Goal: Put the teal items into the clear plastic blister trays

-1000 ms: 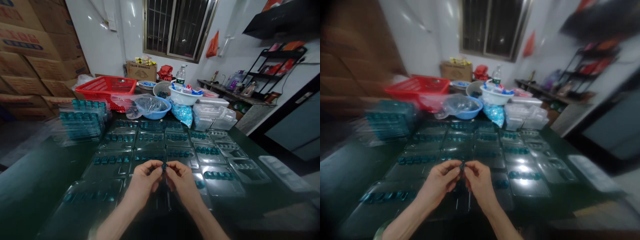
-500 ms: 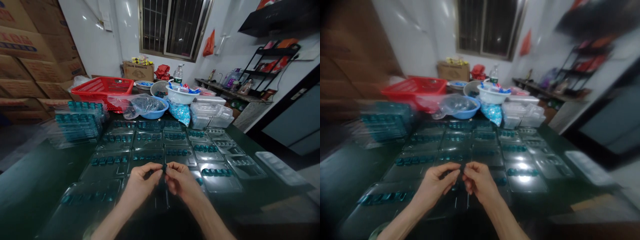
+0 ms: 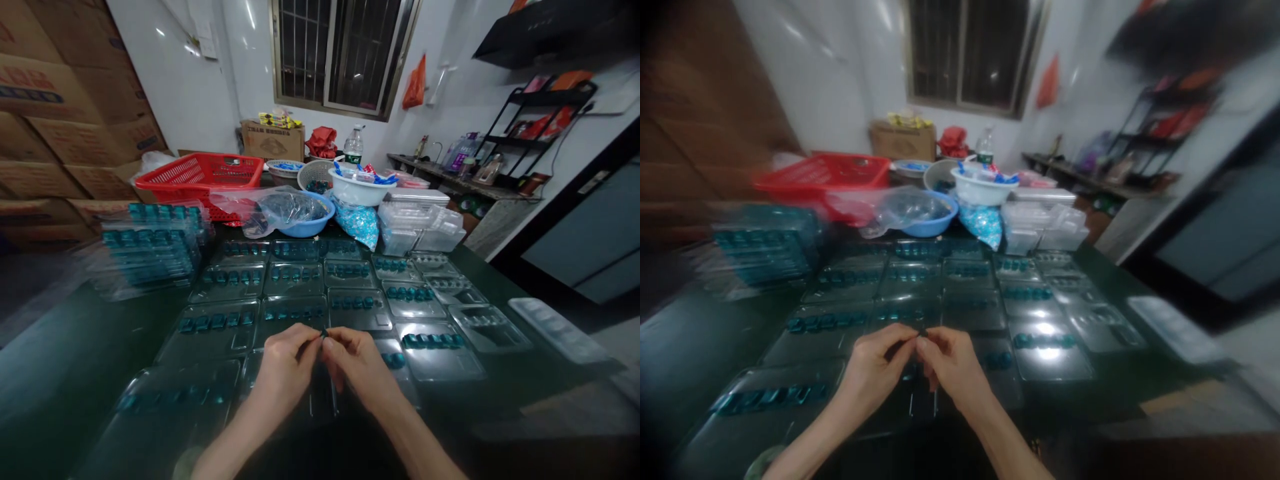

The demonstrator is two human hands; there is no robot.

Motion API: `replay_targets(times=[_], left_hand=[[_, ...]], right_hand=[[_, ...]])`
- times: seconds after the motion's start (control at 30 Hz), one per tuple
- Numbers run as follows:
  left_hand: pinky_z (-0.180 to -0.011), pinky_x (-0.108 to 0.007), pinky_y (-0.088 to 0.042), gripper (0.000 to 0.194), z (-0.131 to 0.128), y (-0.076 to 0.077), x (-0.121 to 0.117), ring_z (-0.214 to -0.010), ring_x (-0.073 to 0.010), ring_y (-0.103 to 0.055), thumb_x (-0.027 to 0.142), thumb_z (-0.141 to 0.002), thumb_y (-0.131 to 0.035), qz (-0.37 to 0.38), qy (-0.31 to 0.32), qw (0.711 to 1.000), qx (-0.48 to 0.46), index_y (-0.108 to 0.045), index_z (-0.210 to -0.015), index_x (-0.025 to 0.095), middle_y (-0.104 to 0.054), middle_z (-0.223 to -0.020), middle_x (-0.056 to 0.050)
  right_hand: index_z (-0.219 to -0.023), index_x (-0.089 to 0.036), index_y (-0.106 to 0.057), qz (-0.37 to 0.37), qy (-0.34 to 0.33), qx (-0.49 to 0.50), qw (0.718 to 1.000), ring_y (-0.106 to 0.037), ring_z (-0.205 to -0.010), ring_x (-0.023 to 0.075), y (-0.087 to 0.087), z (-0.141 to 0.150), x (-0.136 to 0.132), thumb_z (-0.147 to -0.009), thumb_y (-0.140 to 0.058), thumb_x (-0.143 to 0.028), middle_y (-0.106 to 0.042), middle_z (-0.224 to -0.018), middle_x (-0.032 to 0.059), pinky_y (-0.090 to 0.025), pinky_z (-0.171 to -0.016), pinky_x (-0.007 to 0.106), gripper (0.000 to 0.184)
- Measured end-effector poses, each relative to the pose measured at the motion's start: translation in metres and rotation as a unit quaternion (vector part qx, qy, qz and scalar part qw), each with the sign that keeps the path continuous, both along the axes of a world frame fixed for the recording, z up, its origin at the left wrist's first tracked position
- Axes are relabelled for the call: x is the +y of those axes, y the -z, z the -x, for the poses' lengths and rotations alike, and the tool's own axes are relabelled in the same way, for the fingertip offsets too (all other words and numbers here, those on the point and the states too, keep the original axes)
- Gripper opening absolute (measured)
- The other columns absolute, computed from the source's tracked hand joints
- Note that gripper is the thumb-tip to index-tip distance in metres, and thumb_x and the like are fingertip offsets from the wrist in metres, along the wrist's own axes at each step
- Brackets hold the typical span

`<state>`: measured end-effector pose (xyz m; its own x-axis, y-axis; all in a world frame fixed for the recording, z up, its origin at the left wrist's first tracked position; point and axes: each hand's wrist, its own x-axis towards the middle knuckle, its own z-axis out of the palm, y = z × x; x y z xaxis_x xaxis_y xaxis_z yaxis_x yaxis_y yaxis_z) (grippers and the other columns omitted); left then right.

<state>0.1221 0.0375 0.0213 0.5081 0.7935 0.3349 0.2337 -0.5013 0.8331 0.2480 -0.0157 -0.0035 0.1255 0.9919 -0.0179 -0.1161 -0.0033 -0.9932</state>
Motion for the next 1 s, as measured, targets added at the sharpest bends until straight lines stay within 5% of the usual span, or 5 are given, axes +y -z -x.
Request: replay_targets(times=[0.3, 0.6, 0.73, 0.83, 1.0], left_hand=[[-0.055, -0.024, -0.037, 0.014, -0.001, 0.003, 0.002, -0.055, -0.0146, -0.052, 0.02, -0.073, -0.051, 0.063, -0.01, 0.997, 0.033, -0.063, -0.065, 0.02, -0.06, -0.06, -0.001], [-0.063, -0.023, -0.037, 0.012, -0.014, 0.014, -0.002, -0.064, -0.0149, -0.052, 0.016, -0.068, -0.057, 0.039, -0.068, 0.993, -0.092, -0.067, -0.07, 0.021, -0.06, -0.068, -0.004], [-0.047, -0.021, -0.034, 0.006, -0.012, 0.012, 0.008, -0.05, -0.0107, -0.046, 0.024, -0.068, -0.058, 0.207, -0.011, 0.974, -0.087, -0.062, -0.066, 0.019, -0.053, -0.055, 0.001], [-0.034, -0.017, -0.018, 0.016, -0.012, 0.013, 0.014, -0.036, -0.0055, -0.033, 0.031, -0.071, -0.055, 0.386, 0.071, 0.913, -0.114, -0.057, -0.067, 0.016, -0.042, -0.045, 0.005], [-0.032, -0.017, -0.014, 0.019, -0.02, 0.016, 0.012, -0.035, -0.0039, -0.033, 0.031, -0.067, -0.06, 0.471, 0.092, 0.862, -0.165, -0.055, -0.066, 0.013, -0.044, -0.045, 0.005]], right_hand=[[-0.08, -0.013, -0.059, -0.011, -0.022, -0.055, 0.998, -0.04, -0.039, 0.0053, 0.013, -0.008, 0.009, -0.078, -0.048, -0.032, -0.051, -0.057, -0.0023, -0.032, -0.035, 0.017, 0.023], [-0.096, -0.018, -0.058, -0.127, 0.14, -0.301, 0.935, -0.053, -0.077, 0.0164, 0.002, 0.005, 0.01, -0.068, -0.04, -0.004, -0.06, -0.084, 0.0046, -0.041, -0.073, 0.03, 0.036], [-0.103, -0.019, -0.055, -0.088, 0.067, -0.172, 0.979, -0.055, -0.065, 0.013, 0.002, -0.007, 0.002, -0.074, -0.047, -0.015, -0.058, -0.074, 0.0016, -0.046, -0.06, 0.026, 0.03], [-0.107, -0.018, -0.052, -0.037, -0.016, -0.059, 0.997, -0.047, -0.045, 0.0079, 0.002, -0.017, -0.003, -0.076, -0.051, -0.024, -0.051, -0.058, -0.0035, -0.04, -0.041, 0.02, 0.032], [-0.094, -0.018, -0.06, -0.057, 0.063, -0.038, 0.996, -0.047, -0.046, 0.0074, 0.003, -0.017, -0.004, -0.071, -0.058, -0.026, -0.052, -0.059, -0.0029, -0.039, -0.039, 0.018, 0.024]])
